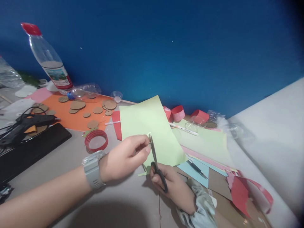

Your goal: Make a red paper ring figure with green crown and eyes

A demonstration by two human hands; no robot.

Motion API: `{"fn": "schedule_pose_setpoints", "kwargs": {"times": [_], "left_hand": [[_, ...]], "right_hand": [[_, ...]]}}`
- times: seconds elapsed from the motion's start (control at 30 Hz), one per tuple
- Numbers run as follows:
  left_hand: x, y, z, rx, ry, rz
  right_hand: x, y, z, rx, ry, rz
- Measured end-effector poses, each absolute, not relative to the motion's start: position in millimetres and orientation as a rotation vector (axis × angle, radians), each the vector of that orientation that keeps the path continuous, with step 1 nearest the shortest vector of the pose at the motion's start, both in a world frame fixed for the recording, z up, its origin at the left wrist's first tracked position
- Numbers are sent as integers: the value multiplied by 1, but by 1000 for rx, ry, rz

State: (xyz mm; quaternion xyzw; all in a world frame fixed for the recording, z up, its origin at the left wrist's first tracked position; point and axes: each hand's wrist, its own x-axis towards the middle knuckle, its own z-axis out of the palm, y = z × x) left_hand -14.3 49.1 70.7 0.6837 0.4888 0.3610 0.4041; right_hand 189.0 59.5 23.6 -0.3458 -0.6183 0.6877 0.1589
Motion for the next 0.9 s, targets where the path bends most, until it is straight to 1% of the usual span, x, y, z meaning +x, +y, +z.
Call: {"fn": "schedule_pose_setpoints", "kwargs": {"times": [0.17,0.23,0.57,0.9], "left_hand": [[-28,56,88,1833,1240,668],[-29,57,90,1842,1229,635],[-14,48,72,1789,1281,875],[-20,49,72,1808,1293,787]], "right_hand": [[186,60,30,-1006,-1752,1972],[186,59,30,-999,-1741,1970],[189,59,19,-950,-1706,1962],[189,60,17,-944,-1725,1950]]}}
